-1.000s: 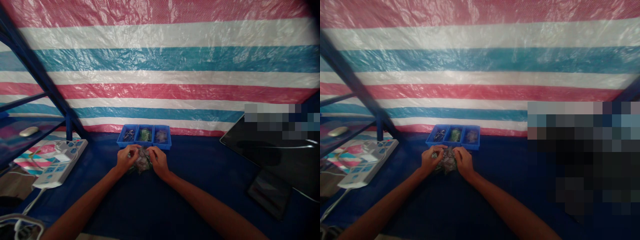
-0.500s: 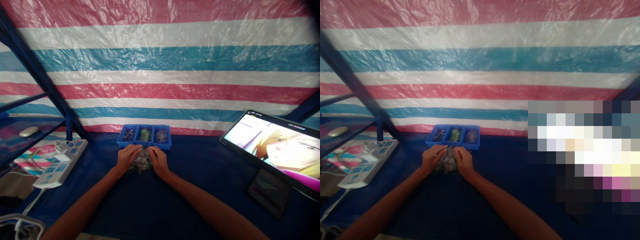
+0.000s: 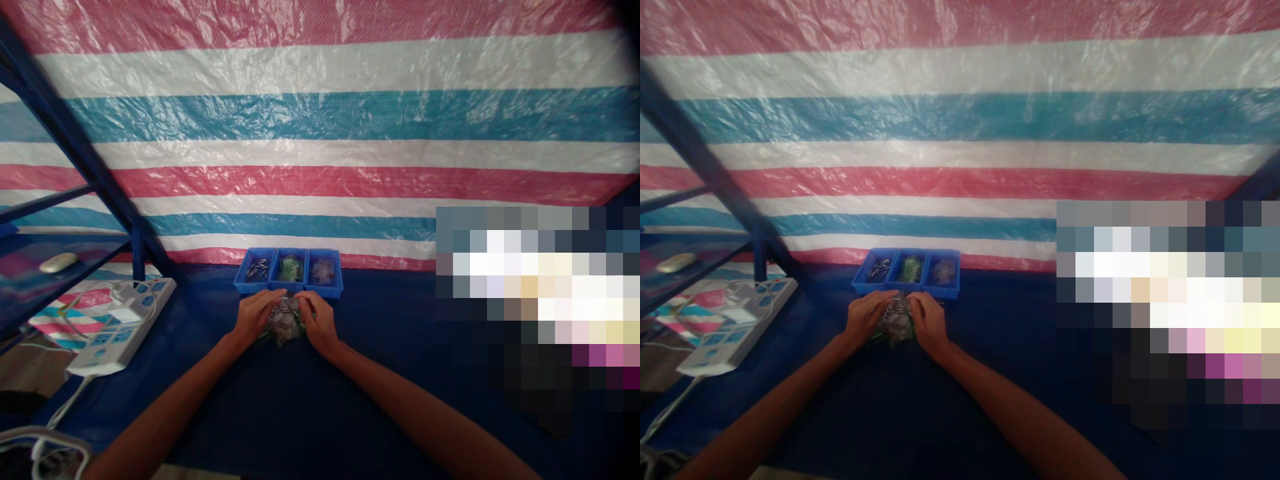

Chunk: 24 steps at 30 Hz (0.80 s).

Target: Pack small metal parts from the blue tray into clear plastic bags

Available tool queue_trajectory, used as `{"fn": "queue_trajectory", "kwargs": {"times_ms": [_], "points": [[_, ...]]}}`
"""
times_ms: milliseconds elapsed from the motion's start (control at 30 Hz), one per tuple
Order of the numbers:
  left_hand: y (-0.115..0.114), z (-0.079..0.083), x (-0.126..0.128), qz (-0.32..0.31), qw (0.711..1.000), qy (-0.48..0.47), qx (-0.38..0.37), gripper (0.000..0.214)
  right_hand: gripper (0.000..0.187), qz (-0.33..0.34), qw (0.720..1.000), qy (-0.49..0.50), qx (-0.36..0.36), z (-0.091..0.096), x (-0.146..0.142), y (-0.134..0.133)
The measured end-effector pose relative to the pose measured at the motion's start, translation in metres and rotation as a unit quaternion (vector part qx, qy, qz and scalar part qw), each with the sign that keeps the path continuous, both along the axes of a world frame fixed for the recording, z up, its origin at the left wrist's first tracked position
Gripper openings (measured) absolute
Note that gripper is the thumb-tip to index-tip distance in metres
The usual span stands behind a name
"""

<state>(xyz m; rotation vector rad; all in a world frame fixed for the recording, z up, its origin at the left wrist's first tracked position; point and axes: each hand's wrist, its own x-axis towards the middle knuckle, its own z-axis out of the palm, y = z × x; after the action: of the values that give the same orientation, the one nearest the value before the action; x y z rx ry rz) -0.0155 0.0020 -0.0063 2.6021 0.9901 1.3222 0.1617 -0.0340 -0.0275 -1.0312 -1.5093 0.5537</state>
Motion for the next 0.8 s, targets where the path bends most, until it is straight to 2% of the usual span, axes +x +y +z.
{"fn": "queue_trajectory", "kwargs": {"times_ms": [200, 433, 800], "points": [[-0.001, -0.0027, 0.0001, 0.04, 0.998, 0.002, -0.048, 0.026, 0.024, 0.004, 1.0, -0.017, 0.019, 0.0001, 0.0002, 0.0013], [-0.0021, -0.0027, 0.0001, 0.026, 0.993, -0.022, -0.116, 0.031, 0.02, 0.005, 0.998, -0.053, 0.028, -0.0026, 0.0, 0.0038], [-0.0039, -0.0017, 0.0013, -0.008, 0.992, -0.021, -0.127, 0.031, 0.017, 0.016, 0.998, -0.048, 0.039, -0.0048, -0.0008, 0.0051]]}}
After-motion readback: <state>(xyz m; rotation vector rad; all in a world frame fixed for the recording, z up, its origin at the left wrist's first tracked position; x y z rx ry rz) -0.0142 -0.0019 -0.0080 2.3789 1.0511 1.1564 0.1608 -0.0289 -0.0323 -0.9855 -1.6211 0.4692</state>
